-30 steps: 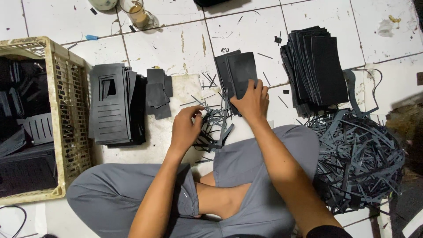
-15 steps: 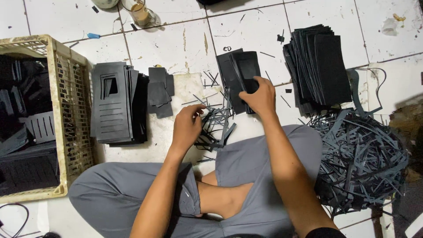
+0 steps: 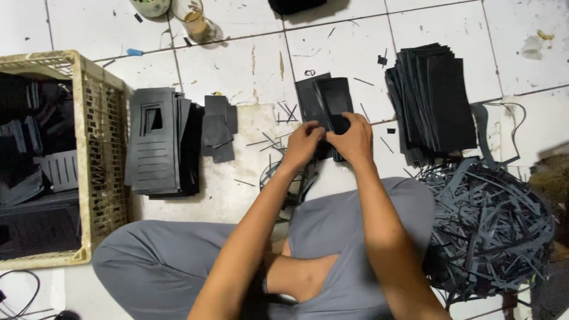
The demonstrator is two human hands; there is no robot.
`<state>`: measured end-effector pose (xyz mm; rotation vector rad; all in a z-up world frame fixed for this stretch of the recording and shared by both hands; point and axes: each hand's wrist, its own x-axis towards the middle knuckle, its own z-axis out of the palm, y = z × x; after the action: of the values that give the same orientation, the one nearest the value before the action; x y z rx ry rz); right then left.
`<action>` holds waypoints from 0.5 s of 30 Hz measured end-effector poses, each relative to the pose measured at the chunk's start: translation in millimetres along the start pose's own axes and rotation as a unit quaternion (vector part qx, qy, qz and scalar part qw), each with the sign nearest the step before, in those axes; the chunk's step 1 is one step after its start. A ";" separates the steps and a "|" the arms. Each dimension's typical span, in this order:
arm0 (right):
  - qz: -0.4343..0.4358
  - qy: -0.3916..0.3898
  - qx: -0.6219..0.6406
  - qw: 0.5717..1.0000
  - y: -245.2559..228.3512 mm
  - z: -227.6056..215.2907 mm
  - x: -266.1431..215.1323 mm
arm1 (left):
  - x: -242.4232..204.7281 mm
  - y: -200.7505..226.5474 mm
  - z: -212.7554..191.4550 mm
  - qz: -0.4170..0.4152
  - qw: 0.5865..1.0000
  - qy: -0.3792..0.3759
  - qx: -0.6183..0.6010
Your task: Removing waste material from pre-cut leather pieces by hand.
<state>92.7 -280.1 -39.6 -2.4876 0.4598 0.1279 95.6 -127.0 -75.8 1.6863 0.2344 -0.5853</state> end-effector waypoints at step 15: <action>0.063 -0.051 0.147 0.986 -31.8 -61.2 -10.8 | 50.4 15.6 13.1 0.092 0.990 0.096 -0.037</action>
<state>93.1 -288.1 29.7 -2.1534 0.5512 0.2198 142.5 -151.3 -88.9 1.6709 0.2331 -0.2745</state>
